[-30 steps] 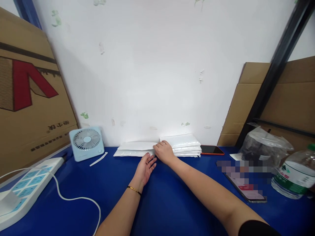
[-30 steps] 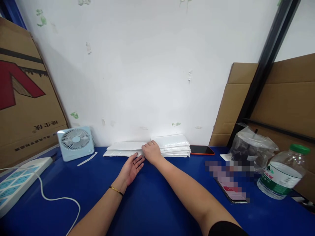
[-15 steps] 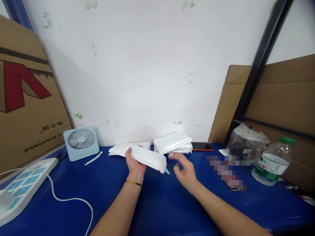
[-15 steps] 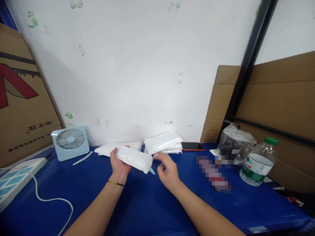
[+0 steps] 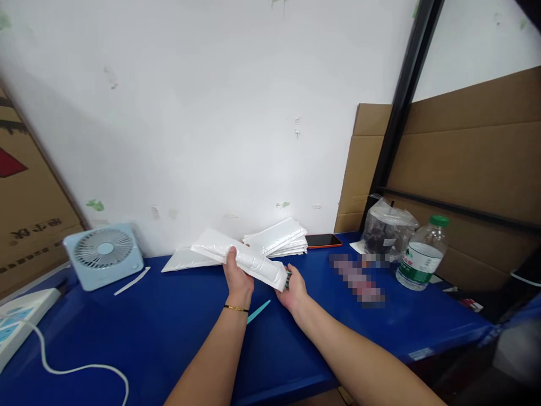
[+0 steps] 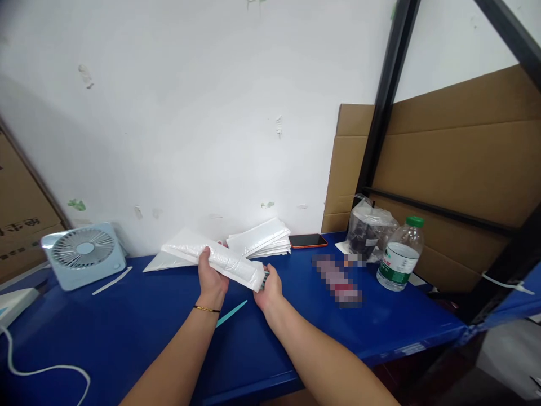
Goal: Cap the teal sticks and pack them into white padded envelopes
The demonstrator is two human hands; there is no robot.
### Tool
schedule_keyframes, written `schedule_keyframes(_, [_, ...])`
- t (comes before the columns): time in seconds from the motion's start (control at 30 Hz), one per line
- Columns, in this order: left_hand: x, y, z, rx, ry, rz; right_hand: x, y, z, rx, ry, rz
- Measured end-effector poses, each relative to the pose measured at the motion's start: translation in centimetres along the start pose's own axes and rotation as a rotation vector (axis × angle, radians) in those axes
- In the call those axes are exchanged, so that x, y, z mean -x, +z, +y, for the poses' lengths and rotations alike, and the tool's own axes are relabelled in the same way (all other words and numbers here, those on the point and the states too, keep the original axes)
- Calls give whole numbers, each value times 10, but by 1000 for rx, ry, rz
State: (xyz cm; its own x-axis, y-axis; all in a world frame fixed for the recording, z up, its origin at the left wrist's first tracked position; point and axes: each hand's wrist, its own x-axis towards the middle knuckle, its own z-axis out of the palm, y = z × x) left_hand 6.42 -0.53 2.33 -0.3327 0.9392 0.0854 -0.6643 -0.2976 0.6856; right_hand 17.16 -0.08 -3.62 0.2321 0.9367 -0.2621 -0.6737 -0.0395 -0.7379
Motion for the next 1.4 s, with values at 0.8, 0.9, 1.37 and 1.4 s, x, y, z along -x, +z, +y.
schedule_keyframes(0.8, [0,1,100,-401,588,-326,-29,-29,-28,366,-353,111])
schedule_keyframes(0.9, [1,-3,114,-738,683,-354,-31,-33,-27,601,-400,31])
schedule_keyframes(1.37, [-37,-114,106,-2253,403,-490,-38,-42,-56,1326,-530,-672])
schedule_keyframes(1.4, [-28,-113,101,-2210,408,-505,-35,-43,-56,1353,-548,-763])
